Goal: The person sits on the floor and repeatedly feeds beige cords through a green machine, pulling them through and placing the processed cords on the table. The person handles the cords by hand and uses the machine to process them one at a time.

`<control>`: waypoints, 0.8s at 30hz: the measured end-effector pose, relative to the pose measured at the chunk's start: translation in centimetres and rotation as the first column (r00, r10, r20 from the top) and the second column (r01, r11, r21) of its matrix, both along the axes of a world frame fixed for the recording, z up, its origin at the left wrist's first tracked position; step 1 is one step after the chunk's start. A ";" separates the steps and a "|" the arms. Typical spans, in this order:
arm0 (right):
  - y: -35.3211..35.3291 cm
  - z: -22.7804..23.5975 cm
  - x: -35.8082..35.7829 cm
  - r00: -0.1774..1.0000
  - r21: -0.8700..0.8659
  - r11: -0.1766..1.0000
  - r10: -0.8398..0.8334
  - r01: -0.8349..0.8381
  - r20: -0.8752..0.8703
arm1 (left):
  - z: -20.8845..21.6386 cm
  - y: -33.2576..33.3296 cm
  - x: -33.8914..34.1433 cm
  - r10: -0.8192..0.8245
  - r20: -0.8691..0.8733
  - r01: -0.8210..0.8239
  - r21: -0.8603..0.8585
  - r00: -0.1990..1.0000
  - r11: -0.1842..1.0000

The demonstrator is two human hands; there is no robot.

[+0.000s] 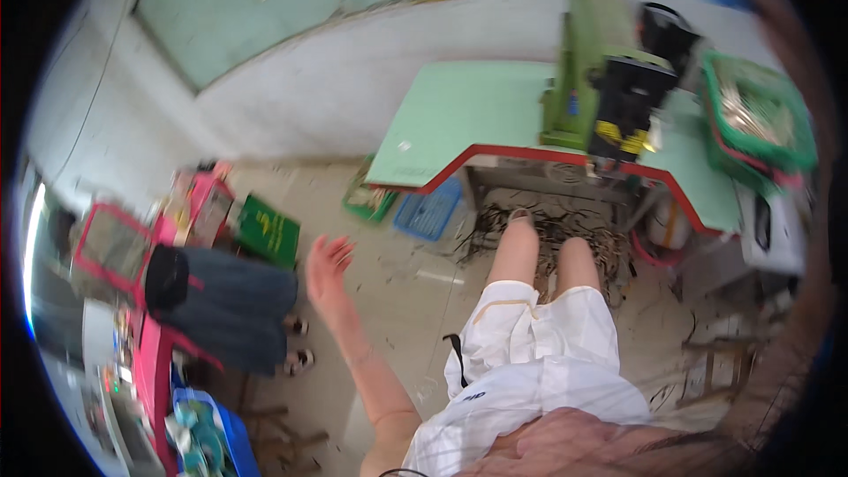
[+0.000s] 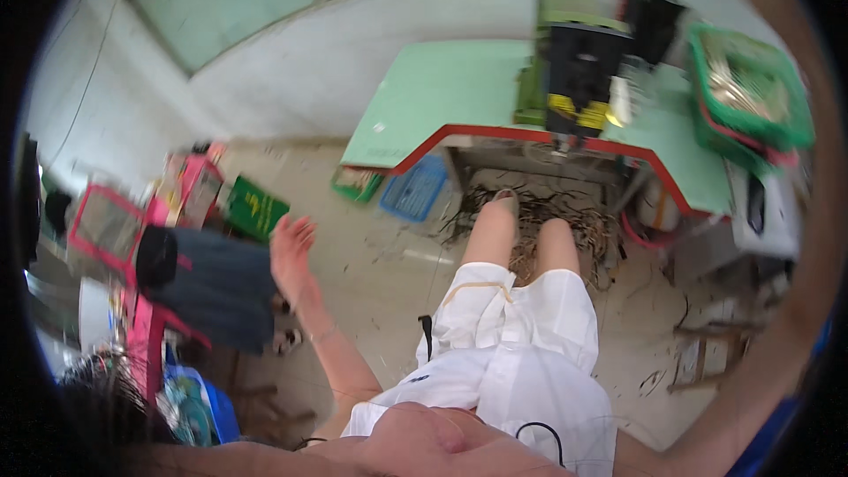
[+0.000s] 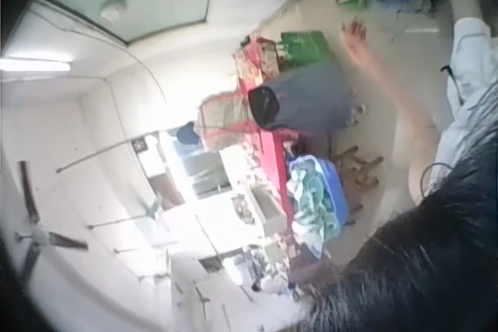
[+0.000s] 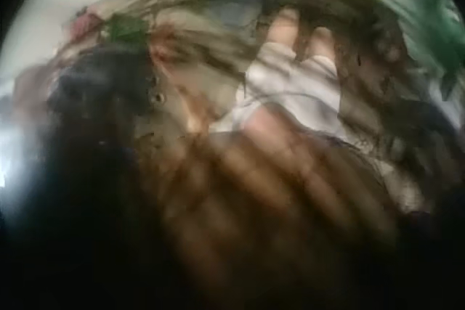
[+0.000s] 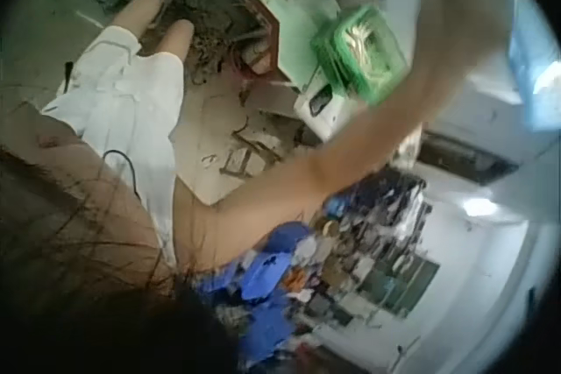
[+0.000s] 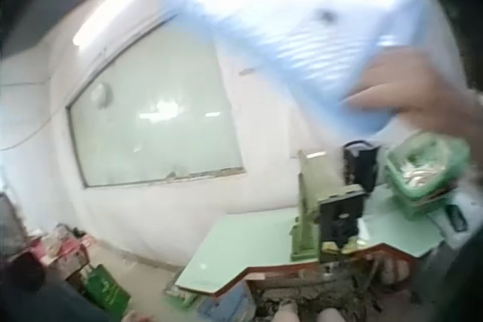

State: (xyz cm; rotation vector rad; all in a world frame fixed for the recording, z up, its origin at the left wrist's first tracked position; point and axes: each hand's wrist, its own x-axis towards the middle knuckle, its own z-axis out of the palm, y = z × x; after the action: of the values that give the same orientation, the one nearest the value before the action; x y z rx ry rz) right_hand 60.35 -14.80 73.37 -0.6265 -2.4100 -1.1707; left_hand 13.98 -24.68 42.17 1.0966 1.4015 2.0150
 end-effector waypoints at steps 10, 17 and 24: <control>-5.2 -25.6 -37.1 0.672 -0.270 0.732 0.681 -0.625 0.290 | -2.5 -8.6 -1.8 -0.207 0.480 0.085 0.264 0.853 0.961; -5.9 -43.4 -37.9 0.429 -0.672 0.181 0.875 -0.718 -0.223 | -25.9 -11.1 -8.2 0.476 0.500 -0.236 -0.469 0.723 0.851; 2.0 -46.0 -21.5 0.932 -0.987 0.141 0.360 -0.082 -0.026 | -43.8 -1.2 -16.1 0.540 0.111 -0.433 -0.474 0.835 0.767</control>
State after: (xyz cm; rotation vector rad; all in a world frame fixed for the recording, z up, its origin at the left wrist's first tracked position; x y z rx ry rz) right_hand 38.86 -12.84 27.36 -0.3780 -3.0831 0.7715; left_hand -2.13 -25.88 -1.66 0.2840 2.0218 1.9213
